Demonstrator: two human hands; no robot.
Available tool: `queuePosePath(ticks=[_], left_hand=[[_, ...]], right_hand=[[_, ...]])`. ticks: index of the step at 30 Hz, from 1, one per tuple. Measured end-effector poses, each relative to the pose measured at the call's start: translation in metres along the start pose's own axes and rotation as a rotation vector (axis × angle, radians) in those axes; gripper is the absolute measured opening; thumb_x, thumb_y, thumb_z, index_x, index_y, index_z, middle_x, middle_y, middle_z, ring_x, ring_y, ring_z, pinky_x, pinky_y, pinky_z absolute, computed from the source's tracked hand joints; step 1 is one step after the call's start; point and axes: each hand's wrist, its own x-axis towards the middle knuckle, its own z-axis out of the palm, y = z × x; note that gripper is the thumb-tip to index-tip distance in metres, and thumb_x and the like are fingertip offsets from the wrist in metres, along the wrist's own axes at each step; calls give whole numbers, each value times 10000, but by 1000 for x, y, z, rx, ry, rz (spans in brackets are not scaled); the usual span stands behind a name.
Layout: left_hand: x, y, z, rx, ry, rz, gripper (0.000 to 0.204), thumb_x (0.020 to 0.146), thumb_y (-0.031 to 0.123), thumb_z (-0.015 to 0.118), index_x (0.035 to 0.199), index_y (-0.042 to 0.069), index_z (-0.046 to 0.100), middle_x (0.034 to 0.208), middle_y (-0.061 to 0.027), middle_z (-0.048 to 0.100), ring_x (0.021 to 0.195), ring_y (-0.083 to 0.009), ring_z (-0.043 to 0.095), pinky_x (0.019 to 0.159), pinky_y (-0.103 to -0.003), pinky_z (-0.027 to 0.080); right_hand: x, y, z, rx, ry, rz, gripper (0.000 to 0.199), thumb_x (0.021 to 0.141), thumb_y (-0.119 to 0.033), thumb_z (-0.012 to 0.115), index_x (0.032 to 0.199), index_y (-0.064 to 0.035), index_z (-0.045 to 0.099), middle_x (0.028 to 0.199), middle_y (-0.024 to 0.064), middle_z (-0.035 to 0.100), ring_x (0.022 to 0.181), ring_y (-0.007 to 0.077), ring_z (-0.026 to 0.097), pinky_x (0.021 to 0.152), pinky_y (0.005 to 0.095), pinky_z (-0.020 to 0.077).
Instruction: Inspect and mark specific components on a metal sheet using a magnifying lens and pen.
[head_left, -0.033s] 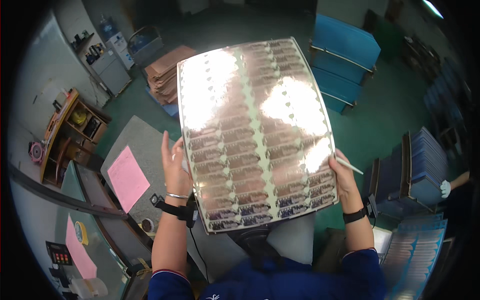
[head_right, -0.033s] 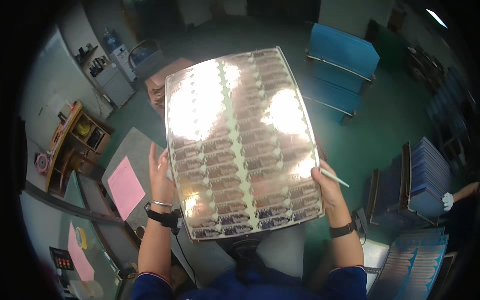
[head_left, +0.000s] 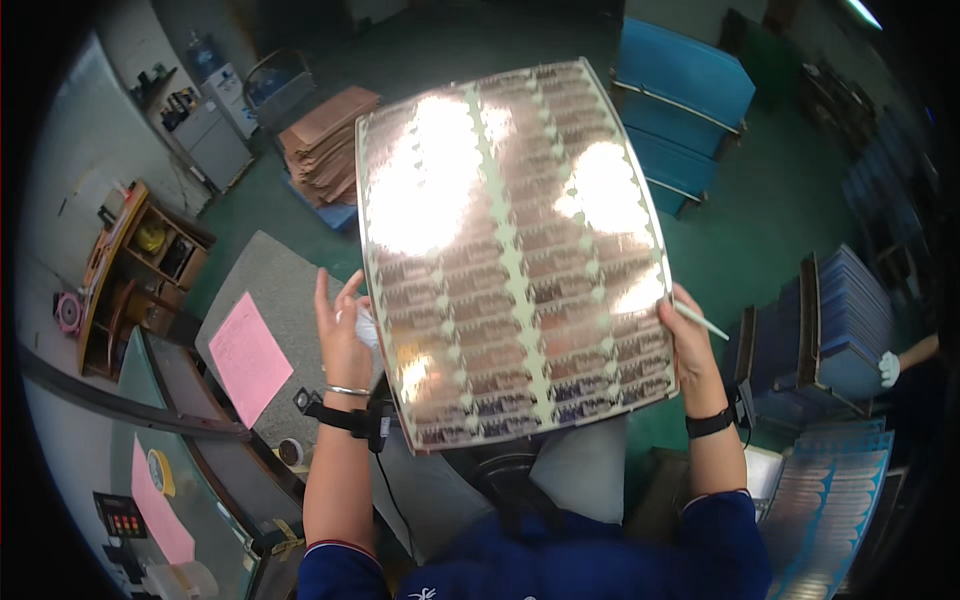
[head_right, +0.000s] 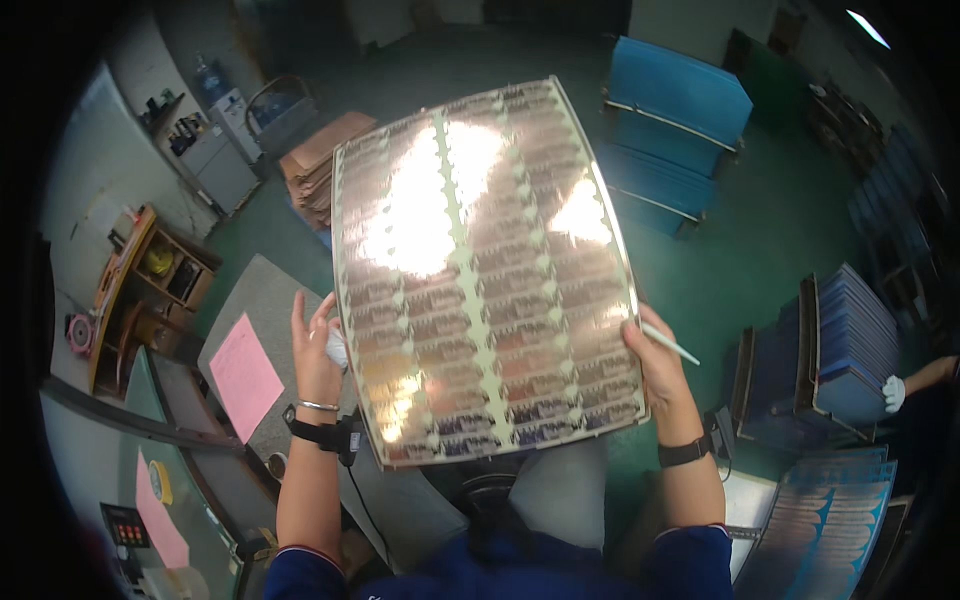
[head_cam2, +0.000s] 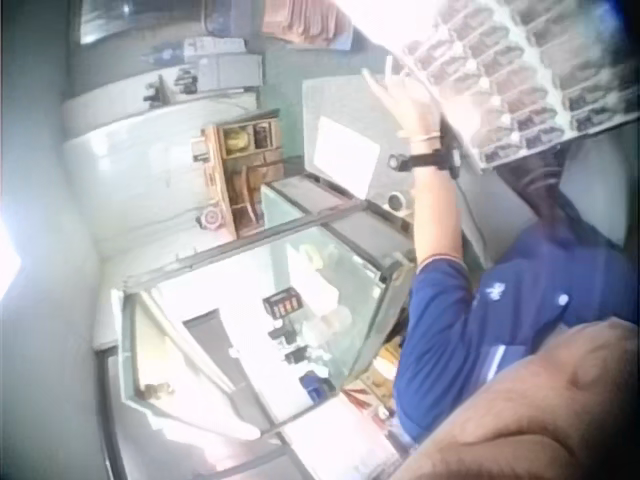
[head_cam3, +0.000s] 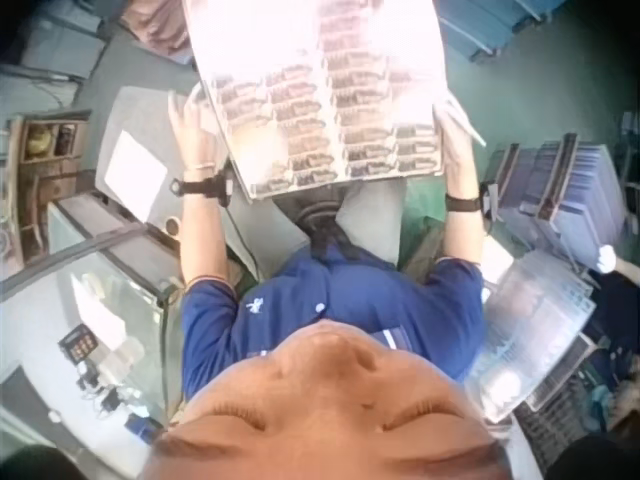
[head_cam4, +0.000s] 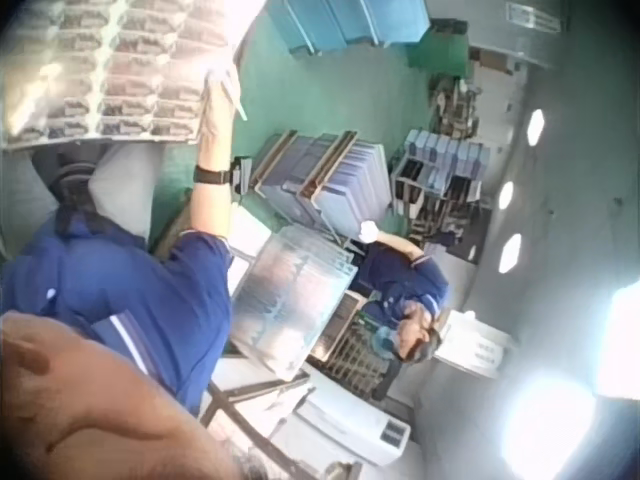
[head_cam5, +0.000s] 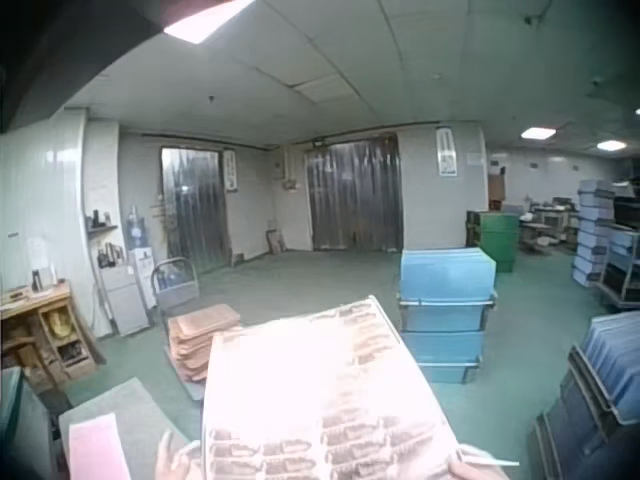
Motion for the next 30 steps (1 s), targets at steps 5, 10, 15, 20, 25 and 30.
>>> queuePosePath(ticks=[5,10,15,20,25,30], left_hand=[[-15,-45,-35,153,129,-176,453,939,106,484,1367,61,343,1239,-142,515,839,-134,563,694,-263,504],[-46,-73,-19,199,14,-394,290,921,96,511,1199,14,512,1009,-91,617,733,-111,564,646,-230,486],[-69,-83,-4,318,-83,-524,210,918,93,517,1102,6,567,944,-78,638,720,-101,566,654,-229,486],[-62,-82,8,404,-72,-544,183,922,91,509,1065,4,582,937,-79,639,718,-105,562,655,-236,480],[-54,-81,3,437,-37,-519,182,927,95,503,1059,3,586,937,-77,638,724,-105,559,663,-235,474],[-54,-83,6,477,-26,-536,183,933,80,487,1060,1,591,941,-73,641,730,-97,560,675,-232,473]], right_hand=[[69,-37,-16,-554,162,-350,388,906,-231,574,1195,26,537,994,49,621,893,105,545,790,248,438],[141,-5,-67,-1082,344,-561,300,894,-173,576,1137,4,577,978,151,661,879,181,629,765,285,469],[173,48,-92,-1145,322,-488,245,878,-133,576,1106,-46,599,842,235,627,774,368,641,697,323,488],[183,90,-128,-1233,312,-366,232,876,-120,573,1097,-54,604,788,245,616,735,369,646,653,344,494],[192,88,-138,-1245,296,-381,240,878,-132,570,1100,-45,602,810,255,618,776,397,633,668,367,496],[219,88,-148,-1313,260,-258,303,894,-198,540,1117,2,583,940,257,623,931,405,605,780,391,484]])
